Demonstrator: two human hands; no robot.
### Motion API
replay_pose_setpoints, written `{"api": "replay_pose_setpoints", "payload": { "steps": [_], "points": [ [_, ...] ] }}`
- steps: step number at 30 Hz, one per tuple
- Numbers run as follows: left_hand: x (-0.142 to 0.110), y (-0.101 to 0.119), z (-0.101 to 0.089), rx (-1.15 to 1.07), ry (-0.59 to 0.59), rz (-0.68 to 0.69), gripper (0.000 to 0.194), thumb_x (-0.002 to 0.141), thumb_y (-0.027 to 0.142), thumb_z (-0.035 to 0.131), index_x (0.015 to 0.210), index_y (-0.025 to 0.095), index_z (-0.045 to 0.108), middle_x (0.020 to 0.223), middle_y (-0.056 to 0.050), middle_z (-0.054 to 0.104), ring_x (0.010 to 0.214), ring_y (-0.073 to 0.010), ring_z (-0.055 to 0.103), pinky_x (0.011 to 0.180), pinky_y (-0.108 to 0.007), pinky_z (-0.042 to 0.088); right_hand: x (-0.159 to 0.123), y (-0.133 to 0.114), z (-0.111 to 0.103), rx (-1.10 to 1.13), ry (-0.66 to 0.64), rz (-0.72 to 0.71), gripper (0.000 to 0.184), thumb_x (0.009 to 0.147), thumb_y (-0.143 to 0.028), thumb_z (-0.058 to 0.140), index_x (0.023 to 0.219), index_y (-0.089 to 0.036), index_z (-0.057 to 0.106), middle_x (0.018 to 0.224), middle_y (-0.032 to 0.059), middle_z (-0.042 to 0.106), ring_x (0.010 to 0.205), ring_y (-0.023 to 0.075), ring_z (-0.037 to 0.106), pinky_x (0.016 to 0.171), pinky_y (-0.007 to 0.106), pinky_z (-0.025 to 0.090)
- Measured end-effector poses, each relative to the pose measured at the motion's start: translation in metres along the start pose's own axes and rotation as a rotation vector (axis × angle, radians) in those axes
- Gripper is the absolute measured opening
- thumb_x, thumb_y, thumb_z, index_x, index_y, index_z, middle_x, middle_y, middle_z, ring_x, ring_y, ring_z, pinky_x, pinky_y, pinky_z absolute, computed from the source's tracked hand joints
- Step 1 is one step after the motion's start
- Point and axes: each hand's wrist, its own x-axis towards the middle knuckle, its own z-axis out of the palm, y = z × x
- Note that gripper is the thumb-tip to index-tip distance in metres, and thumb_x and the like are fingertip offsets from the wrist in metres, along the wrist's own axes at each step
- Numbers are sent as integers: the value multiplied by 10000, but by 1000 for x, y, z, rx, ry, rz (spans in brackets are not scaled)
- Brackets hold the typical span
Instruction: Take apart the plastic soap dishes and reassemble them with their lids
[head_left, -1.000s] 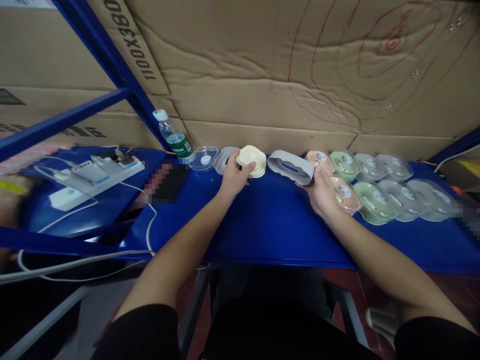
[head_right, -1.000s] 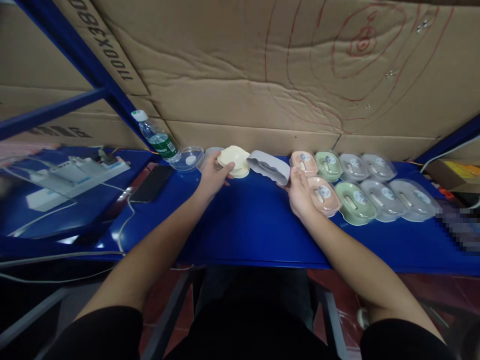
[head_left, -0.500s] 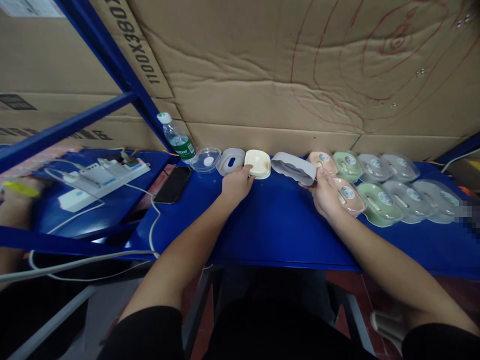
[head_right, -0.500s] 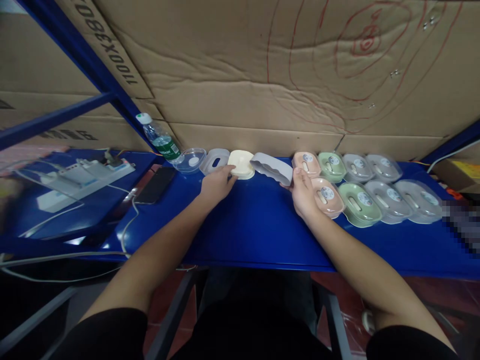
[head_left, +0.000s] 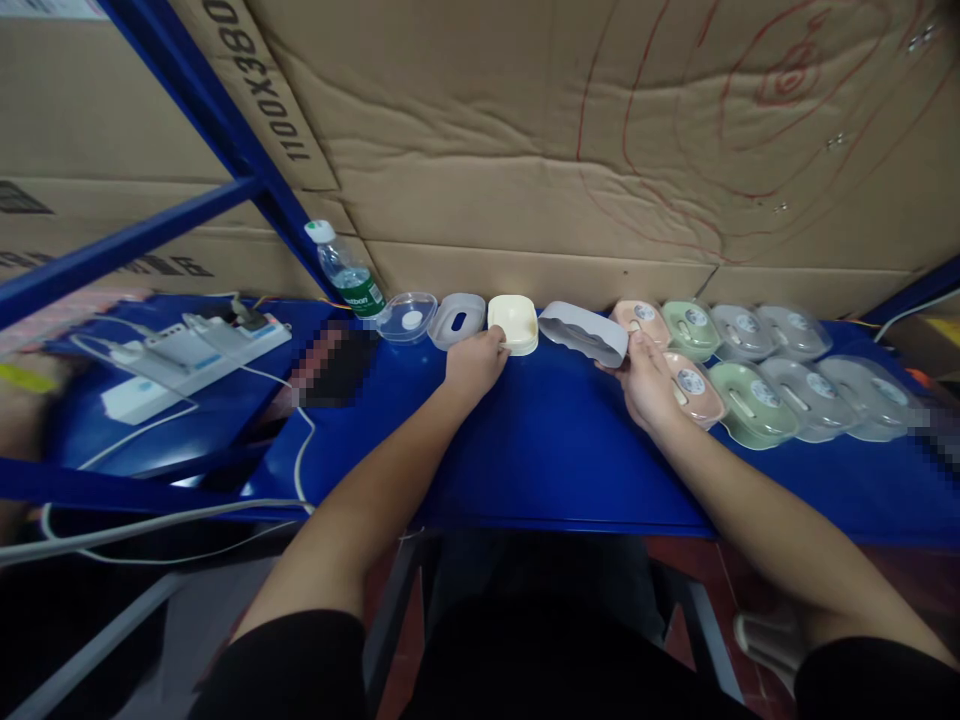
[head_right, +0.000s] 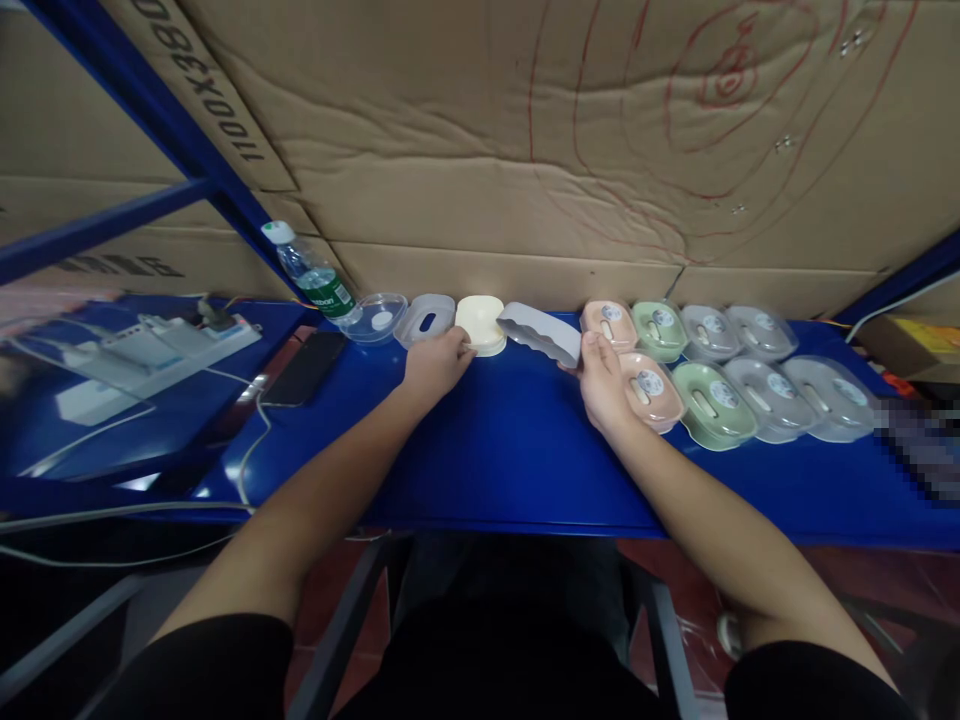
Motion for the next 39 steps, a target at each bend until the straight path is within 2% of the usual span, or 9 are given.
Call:
{"api": "replay_pose_setpoints", "payload": {
  "steps": [6, 14, 20, 26, 32, 39],
  "points": [
    [1, -2, 2, -57, -4, 4, 262, 1052, 342, 610, 1267, 233, 710, 1181, -72, 811, 1084, -283, 764, 817, -370, 554, 1, -1, 0, -41, -14, 4, 565, 881, -845, 657, 1091, -320, 672, 1252, 57, 787, 1181, 290, 744, 846, 467, 699],
    [3, -3, 1, -37, -8, -3, 281, 1041, 389, 643, 1250, 225, 735, 1048, -88, 813, 1026, -295, 765, 818, -384, 553, -1, -4, 2, -23, 5, 17, 557, 862, -835, 694, 1063, -316, 678, 1241, 71, 782, 1173, 307, 746, 892, 517, 696],
    [3, -5, -4, -81, -8, -8, 236, 1016, 361, 666, 1200, 238, 748, 1027, -87, 807, 1025, -298, 757, 840, -401, 560, 0, -1, 0, -98, -26, 6, 591, 896, -864, 611, 1144, -332, 677, 1283, 78, 775, 1206, 315, 735, 872, 518, 701],
    [2, -4, -8, -100, -16, -3, 259, 1000, 351, 677, 1221, 226, 729, 1100, -84, 801, 1064, -300, 741, 861, -407, 563, 2, 0, -1, -98, -42, 4, 588, 898, -863, 608, 1149, -336, 675, 1288, 72, 770, 1216, 313, 731, 883, 524, 694],
    [3, -7, -5, -116, -5, 4, 239, 1001, 369, 682, 1198, 240, 720, 1143, -70, 802, 1087, -288, 738, 869, -390, 556, 0, -3, 1, -54, -29, 11, 573, 888, -843, 647, 1151, -336, 685, 1235, 63, 782, 1189, 301, 742, 851, 471, 691],
    [5, -5, -2, -69, -5, -18, 314, 999, 428, 676, 1252, 246, 719, 1005, -76, 797, 1002, -303, 749, 847, -408, 555, 1, -2, 0, -75, -29, 20, 602, 867, -869, 644, 1138, -333, 671, 1242, 67, 791, 1212, 309, 738, 845, 478, 698]
  ]
}}
